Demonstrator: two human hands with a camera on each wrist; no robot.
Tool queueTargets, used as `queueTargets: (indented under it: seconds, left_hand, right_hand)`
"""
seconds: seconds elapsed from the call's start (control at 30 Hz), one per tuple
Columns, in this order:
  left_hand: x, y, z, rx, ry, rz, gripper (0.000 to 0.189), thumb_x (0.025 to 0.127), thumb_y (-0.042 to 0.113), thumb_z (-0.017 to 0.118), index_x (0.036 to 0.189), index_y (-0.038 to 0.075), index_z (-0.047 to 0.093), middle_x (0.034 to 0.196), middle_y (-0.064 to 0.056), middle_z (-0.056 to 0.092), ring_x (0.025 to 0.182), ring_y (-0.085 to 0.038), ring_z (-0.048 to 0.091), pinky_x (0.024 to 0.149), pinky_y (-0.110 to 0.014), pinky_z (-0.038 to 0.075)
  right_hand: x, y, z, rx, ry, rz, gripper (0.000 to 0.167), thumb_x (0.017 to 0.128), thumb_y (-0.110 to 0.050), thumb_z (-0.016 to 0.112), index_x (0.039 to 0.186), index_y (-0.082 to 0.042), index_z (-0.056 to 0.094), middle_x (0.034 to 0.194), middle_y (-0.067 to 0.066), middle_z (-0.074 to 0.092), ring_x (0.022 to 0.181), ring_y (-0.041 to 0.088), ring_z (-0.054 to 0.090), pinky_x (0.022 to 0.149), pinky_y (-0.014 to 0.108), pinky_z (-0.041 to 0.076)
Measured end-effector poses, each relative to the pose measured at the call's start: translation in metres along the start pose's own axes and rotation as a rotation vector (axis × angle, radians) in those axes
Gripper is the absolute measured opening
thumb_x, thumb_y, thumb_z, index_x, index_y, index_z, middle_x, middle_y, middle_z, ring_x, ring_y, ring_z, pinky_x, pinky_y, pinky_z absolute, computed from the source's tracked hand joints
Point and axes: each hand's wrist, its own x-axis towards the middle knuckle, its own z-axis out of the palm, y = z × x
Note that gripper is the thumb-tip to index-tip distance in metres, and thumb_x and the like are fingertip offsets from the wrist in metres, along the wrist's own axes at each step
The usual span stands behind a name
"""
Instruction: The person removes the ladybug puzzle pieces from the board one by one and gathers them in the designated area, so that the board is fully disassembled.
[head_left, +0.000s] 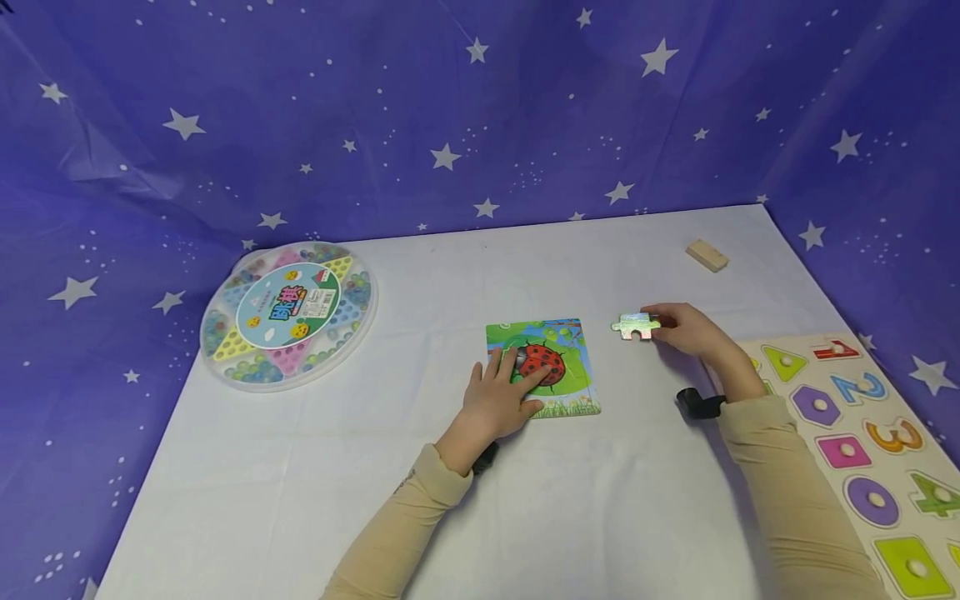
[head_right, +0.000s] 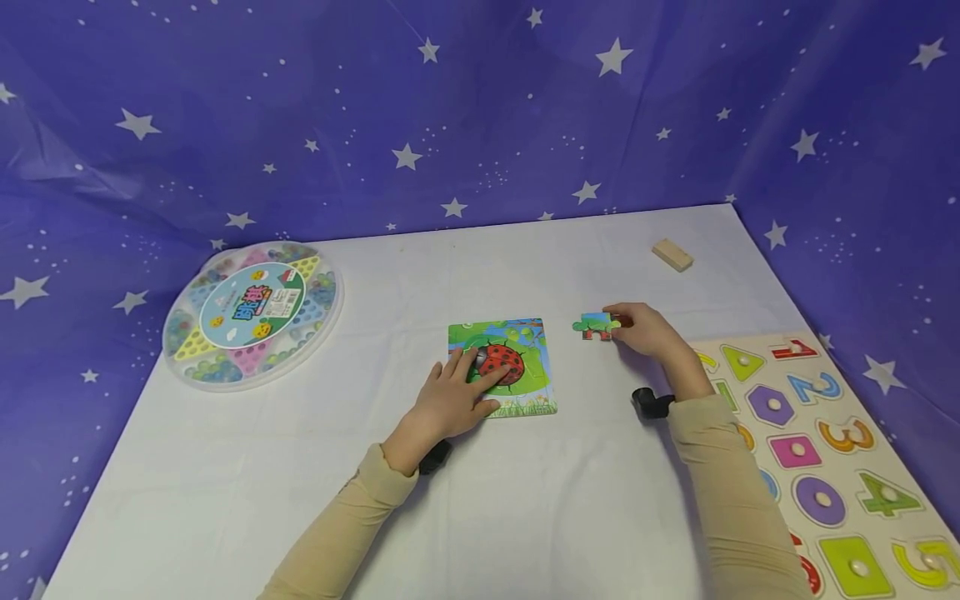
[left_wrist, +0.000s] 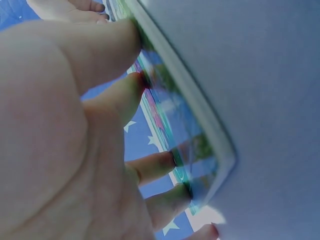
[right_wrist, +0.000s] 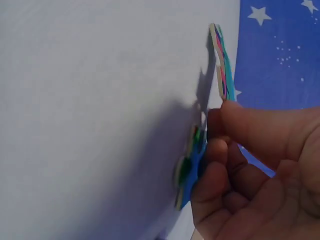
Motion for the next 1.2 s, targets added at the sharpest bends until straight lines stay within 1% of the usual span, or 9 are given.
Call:
queueTargets:
  seconds: [0.1, 0.27, 0.43, 0.67, 0.8, 0.87, 0.93, 1.1, 1.2]
  left_hand:
    - [0.000, 0.000, 0.000, 0.001, 0.000, 0.000, 0.054, 0.092, 0.054, 0.033, 0.143, 0.042, 0.019, 0.150, -0.010, 0.011, 0.136, -0.029, 0.004, 0.105, -0.048, 0.015]
    - [0.000, 0.000, 0.000, 0.010, 0.000, -0.002, 0.054, 0.092, 0.054, 0.032, 0.143, 0.043, 0.018, 0.150, -0.010, 0.011, 0.136, -0.029, 0.004, 0.105, -0.048, 0.015]
    - [0.000, 0.001, 0.000, 0.017, 0.002, 0.000, 0.054, 0.092, 0.055, 0.032, 0.143, 0.043, 0.018, 0.150, -0.010, 0.011, 0.136, -0.029, 0.004, 0.105, -0.048, 0.015]
    - [0.001, 0.000, 0.002, 0.011, 0.003, 0.000, 0.054, 0.092, 0.054, 0.033, 0.142, 0.043, 0.018, 0.150, -0.009, 0.011, 0.136, -0.029, 0.003, 0.105, -0.048, 0.016]
    - [0.002, -0.001, 0.002, 0.012, 0.003, 0.000, 0.054, 0.092, 0.055, 0.032, 0.142, 0.043, 0.017, 0.150, -0.009, 0.011, 0.136, -0.029, 0.003, 0.105, -0.048, 0.015]
    - [0.003, -0.002, 0.003, 0.012, 0.005, 0.001, 0.054, 0.092, 0.055, 0.032, 0.142, 0.043, 0.018, 0.150, -0.009, 0.011, 0.136, -0.029, 0.003, 0.105, -0.048, 0.015]
    - [0.003, -0.002, 0.003, 0.018, 0.006, 0.000, 0.054, 0.092, 0.055, 0.032, 0.142, 0.044, 0.017, 0.150, -0.009, 0.011, 0.136, -0.029, 0.003, 0.105, -0.048, 0.016]
    - [0.003, -0.002, 0.004, 0.038, 0.000, -0.004, 0.054, 0.091, 0.056, 0.031, 0.142, 0.045, 0.014, 0.150, -0.008, 0.010, 0.136, -0.028, 0.003, 0.104, -0.048, 0.016]
    - [0.003, -0.002, 0.004, 0.052, -0.005, -0.004, 0.055, 0.091, 0.057, 0.030, 0.142, 0.045, 0.014, 0.150, -0.008, 0.009, 0.136, -0.028, 0.004, 0.104, -0.048, 0.017]
  right_hand:
    - [-0.001, 0.001, 0.001, -0.040, 0.020, -0.018, 0.042, 0.088, 0.002, 0.051, 0.127, 0.013, 0.043, 0.118, 0.034, 0.047, 0.107, 0.042, 0.046, 0.090, 0.053, 0.034]
    - [0.001, 0.002, 0.002, -0.080, 0.039, -0.003, 0.042, 0.088, 0.000, 0.051, 0.128, 0.011, 0.044, 0.121, 0.033, 0.046, 0.110, 0.044, 0.044, 0.092, 0.053, 0.033]
    - [0.002, 0.001, 0.004, -0.106, 0.048, 0.004, 0.042, 0.087, 0.001, 0.052, 0.127, 0.011, 0.044, 0.116, 0.031, 0.049, 0.107, 0.042, 0.046, 0.089, 0.053, 0.035]
    - [0.001, -0.004, 0.005, -0.079, 0.094, -0.010, 0.039, 0.088, 0.000, 0.053, 0.126, 0.006, 0.048, 0.113, 0.027, 0.051, 0.103, 0.040, 0.048, 0.085, 0.052, 0.037]
    - [0.005, -0.019, 0.014, -0.029, 0.102, -0.066, 0.036, 0.089, -0.001, 0.052, 0.125, 0.005, 0.050, 0.108, 0.024, 0.054, 0.092, 0.034, 0.055, 0.074, 0.043, 0.044]
    - [0.009, -0.029, 0.022, -0.015, 0.091, -0.108, 0.035, 0.089, -0.001, 0.052, 0.124, 0.005, 0.052, 0.104, 0.021, 0.056, 0.085, 0.030, 0.057, 0.068, 0.037, 0.045]
    - [0.013, -0.040, 0.033, 0.002, 0.068, -0.153, 0.034, 0.090, -0.002, 0.053, 0.123, 0.004, 0.053, 0.101, 0.018, 0.058, 0.083, 0.027, 0.058, 0.065, 0.034, 0.045]
    - [0.021, -0.073, 0.062, 0.016, -0.028, -0.251, 0.034, 0.090, -0.003, 0.054, 0.124, 0.001, 0.053, 0.105, 0.017, 0.056, 0.091, 0.030, 0.058, 0.073, 0.041, 0.047]
    - [0.024, -0.090, 0.079, -0.034, -0.077, -0.289, 0.037, 0.091, -0.007, 0.054, 0.126, 0.004, 0.050, 0.110, 0.019, 0.054, 0.096, 0.031, 0.054, 0.079, 0.044, 0.045]
